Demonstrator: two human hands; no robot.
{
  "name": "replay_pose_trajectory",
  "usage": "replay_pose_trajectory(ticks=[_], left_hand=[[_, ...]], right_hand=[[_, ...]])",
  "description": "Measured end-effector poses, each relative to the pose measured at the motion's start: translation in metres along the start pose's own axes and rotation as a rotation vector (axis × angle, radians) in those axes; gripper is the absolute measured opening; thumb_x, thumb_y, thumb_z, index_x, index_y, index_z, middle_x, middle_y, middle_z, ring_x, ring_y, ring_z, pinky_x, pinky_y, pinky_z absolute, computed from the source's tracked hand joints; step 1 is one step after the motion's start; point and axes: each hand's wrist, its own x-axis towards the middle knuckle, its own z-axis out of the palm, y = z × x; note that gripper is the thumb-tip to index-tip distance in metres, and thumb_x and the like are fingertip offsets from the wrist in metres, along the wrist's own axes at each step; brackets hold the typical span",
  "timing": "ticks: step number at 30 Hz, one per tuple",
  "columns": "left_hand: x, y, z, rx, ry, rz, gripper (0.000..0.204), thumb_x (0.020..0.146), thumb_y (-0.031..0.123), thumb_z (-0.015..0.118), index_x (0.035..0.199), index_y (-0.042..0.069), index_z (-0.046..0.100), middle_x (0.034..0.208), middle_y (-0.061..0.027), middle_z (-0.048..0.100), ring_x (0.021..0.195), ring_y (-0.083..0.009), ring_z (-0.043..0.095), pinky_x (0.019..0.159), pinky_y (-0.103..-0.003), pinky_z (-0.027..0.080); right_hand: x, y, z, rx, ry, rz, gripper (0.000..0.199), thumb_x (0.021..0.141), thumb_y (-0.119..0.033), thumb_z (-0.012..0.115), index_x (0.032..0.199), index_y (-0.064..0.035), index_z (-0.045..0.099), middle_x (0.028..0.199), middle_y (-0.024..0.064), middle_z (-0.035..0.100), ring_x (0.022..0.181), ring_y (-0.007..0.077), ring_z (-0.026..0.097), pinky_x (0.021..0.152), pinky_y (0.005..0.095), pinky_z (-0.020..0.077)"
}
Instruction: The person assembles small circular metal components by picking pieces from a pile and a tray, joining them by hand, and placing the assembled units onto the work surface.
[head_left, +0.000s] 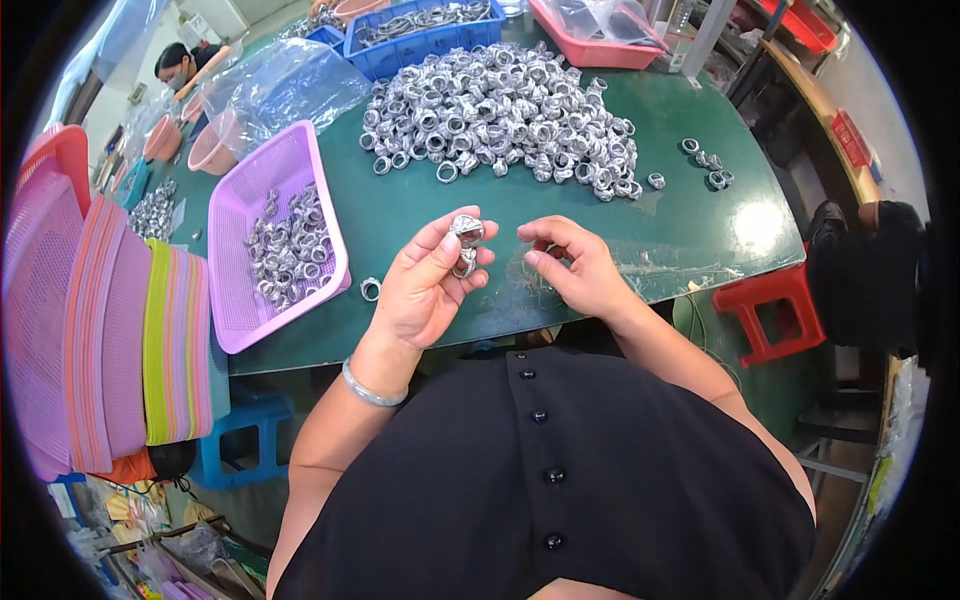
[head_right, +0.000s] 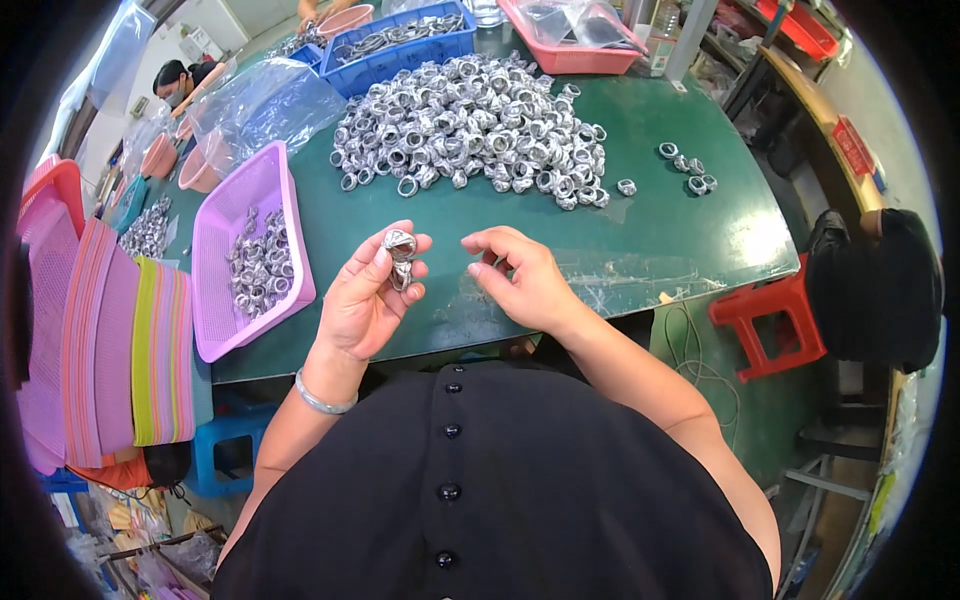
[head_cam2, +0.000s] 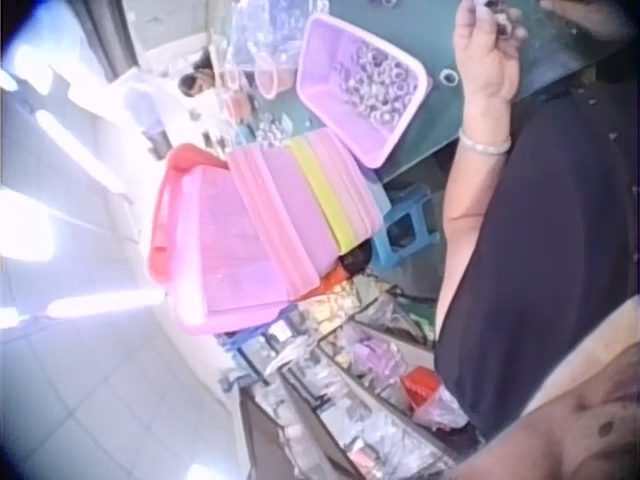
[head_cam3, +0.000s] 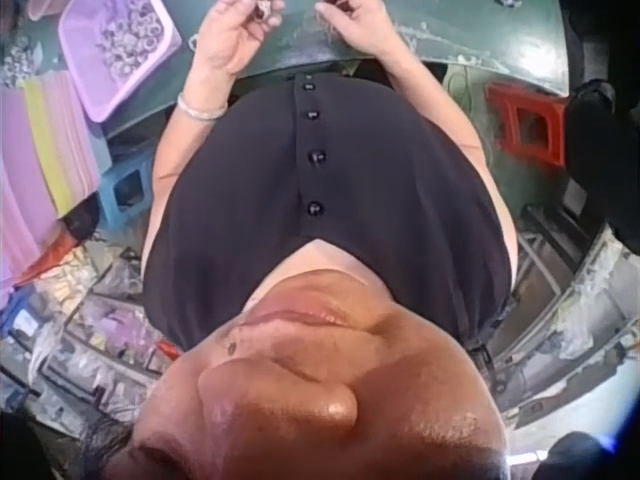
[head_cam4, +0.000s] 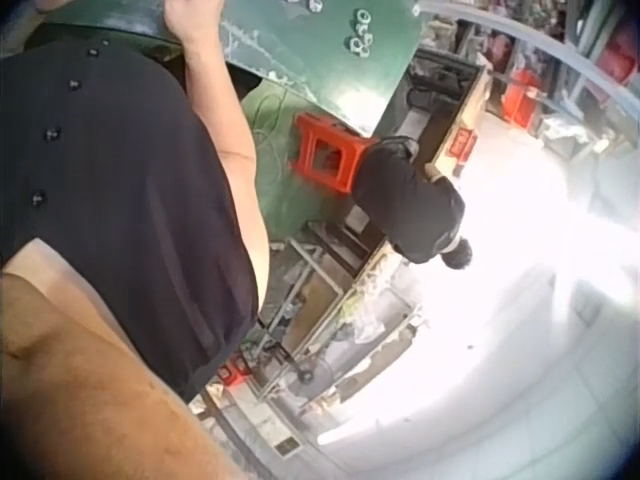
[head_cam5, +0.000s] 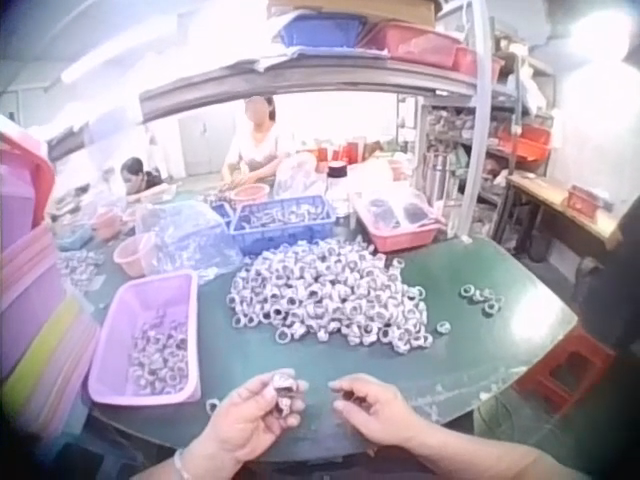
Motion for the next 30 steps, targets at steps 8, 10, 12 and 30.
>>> replay_pose_trajectory(ticks=[8,10,12,30], left_hand=[[-0.003,-0.001,-0.001,-0.042,-0.023,-0.015,0.031,0.090,0.013,0.046,0.119,0.005,0.047,0.108,-0.0102,0.056,0.087,-0.0148,0.056,0.071,-0.027,0.048],[-0.003,-0.001,-0.001,-0.048,-0.034,-0.003,0.031,0.090,0.013,0.046,0.119,0.004,0.047,0.108,-0.0109,0.056,0.087,-0.0152,0.056,0.071,-0.027,0.048],[-0.004,-0.002,-0.002,-0.046,-0.031,-0.005,0.031,0.089,0.013,0.047,0.119,0.004,0.047,0.108,-0.0112,0.056,0.088,-0.0156,0.056,0.072,-0.027,0.048],[-0.007,0.103,-0.051,2.002,0.767,1.006,0.032,0.076,0.010,0.059,0.106,0.000,0.055,0.109,-0.0185,0.051,0.103,-0.0308,0.049,0.089,-0.039,0.037]], right_hand=[[-0.007,0.012,-0.002,-0.029,0.007,0.069,0.020,0.078,-0.003,0.057,0.098,0.0003,0.058,0.093,0.0058,0.057,0.071,0.0107,0.054,0.060,0.0224,0.0438],[-0.008,0.014,-0.002,-0.030,0.004,0.094,0.020,0.078,-0.003,0.057,0.097,0.0004,0.058,0.092,0.0056,0.057,0.069,0.0104,0.054,0.060,0.0223,0.0436],[-0.009,0.015,-0.002,-0.029,0.006,0.108,0.019,0.078,-0.003,0.057,0.096,0.0005,0.059,0.090,0.0051,0.057,0.068,0.0099,0.053,0.059,0.0221,0.0434],[0.050,0.028,-0.043,-0.595,0.134,-0.087,0.025,0.072,-0.012,0.062,0.095,-0.0037,0.056,0.089,0.0120,0.054,0.085,0.0295,0.053,0.075,0.0373,0.0436]])
